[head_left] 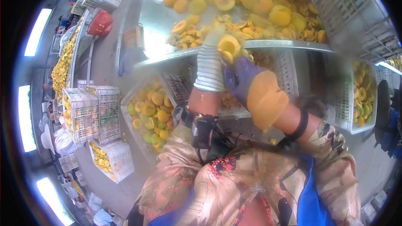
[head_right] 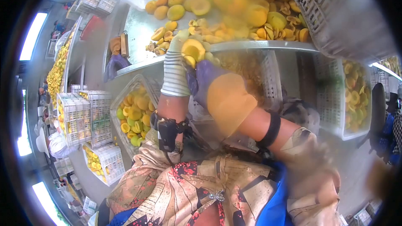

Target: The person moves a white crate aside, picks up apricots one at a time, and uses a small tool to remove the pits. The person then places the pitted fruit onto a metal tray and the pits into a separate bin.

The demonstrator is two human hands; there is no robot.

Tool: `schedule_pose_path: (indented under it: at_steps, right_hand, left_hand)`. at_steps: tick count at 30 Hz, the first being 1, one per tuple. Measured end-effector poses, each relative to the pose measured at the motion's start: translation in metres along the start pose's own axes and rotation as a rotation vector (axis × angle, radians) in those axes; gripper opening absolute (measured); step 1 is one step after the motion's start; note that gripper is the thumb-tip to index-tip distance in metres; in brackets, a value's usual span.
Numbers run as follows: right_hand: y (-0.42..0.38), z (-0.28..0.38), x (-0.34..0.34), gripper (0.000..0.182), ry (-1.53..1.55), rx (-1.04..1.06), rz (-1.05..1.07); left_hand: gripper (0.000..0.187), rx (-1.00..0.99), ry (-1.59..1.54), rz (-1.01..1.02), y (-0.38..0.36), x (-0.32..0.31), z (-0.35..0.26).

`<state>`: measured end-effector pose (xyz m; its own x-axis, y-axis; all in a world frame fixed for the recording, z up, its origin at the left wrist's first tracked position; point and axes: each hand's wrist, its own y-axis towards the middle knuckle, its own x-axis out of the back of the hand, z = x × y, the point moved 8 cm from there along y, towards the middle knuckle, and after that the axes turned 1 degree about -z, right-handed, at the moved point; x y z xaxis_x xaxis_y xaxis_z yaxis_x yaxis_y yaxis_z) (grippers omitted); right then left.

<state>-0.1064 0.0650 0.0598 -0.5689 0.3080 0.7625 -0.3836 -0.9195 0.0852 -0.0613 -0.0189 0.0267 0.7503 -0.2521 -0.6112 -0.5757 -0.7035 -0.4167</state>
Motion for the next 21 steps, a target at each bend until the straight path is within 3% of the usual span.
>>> schedule_pose_path:
  at_steps: [2,3,6,7,9,10,11,12,13,14,15,16,17,18,20,21]
  right_hand:
    - [-0.005,-0.010,-0.010,0.049,0.438,-0.155,0.150]
    - [-0.007,-0.010,-0.002,0.049,0.439,-0.150,0.151]
    - [-0.022,0.006,0.009,0.033,1.424,-0.397,0.577]
    - [-0.022,0.005,0.011,0.033,1.419,-0.392,0.585]
    - [-0.017,-0.012,0.015,0.034,1.226,-0.444,0.426]
    - [-0.016,-0.012,0.009,0.034,1.223,-0.440,0.431]
    - [-0.006,-0.017,0.017,0.031,0.918,-0.267,0.220]
    - [-0.001,-0.012,0.033,0.029,0.606,-0.099,0.015]
    - [-0.001,-0.012,0.035,0.029,0.603,-0.101,0.014]
    - [-0.001,-0.006,0.054,0.033,0.300,-0.009,-0.152]
    - [-0.003,0.006,0.073,0.038,-0.006,0.084,-0.311]
    - [0.002,0.010,0.080,0.038,-0.008,0.082,-0.307]
    - [0.013,0.008,0.067,0.035,-0.204,-0.016,-0.044]
    - [0.014,0.000,0.052,0.032,-0.397,-0.113,0.220]
    - [0.010,-0.001,0.048,0.031,-0.439,-0.079,0.184]
    - [0.006,-0.002,0.044,0.029,-0.482,-0.048,0.149]
  left_hand:
    - [0.030,0.076,-0.076,-0.036,-0.005,0.005,0.000]
    - [0.030,0.071,-0.076,-0.037,-0.002,0.009,-0.001]
    - [0.035,0.064,-0.245,0.006,0.009,0.012,-0.002]
    - [0.036,-0.001,-0.211,-0.013,0.008,0.014,-0.009]
    - [0.037,-0.076,-0.182,-0.035,0.012,0.024,-0.015]
    - [0.038,-0.321,0.142,-0.046,0.016,0.034,-0.028]
    - [0.039,-0.558,0.470,-0.055,0.015,0.037,-0.037]
    - [0.039,-0.558,0.468,-0.053,0.012,0.035,-0.037]
    - [0.041,-0.694,0.739,0.024,0.001,0.022,-0.041]
    - [0.043,-0.825,1.012,0.102,-0.010,0.008,-0.041]
    - [0.043,-0.821,1.008,0.102,-0.014,0.007,-0.041]
    - [0.049,-1.006,1.228,0.054,-0.027,-0.002,-0.045]
    - [0.062,-1.193,1.449,0.002,-0.038,-0.011,-0.046]
    - [0.062,-1.194,1.449,0.001,-0.031,-0.007,-0.041]
    - [0.047,-0.649,0.770,-0.077,0.016,0.039,-0.026]
    - [0.047,-0.537,0.619,-0.068,0.023,0.044,-0.019]
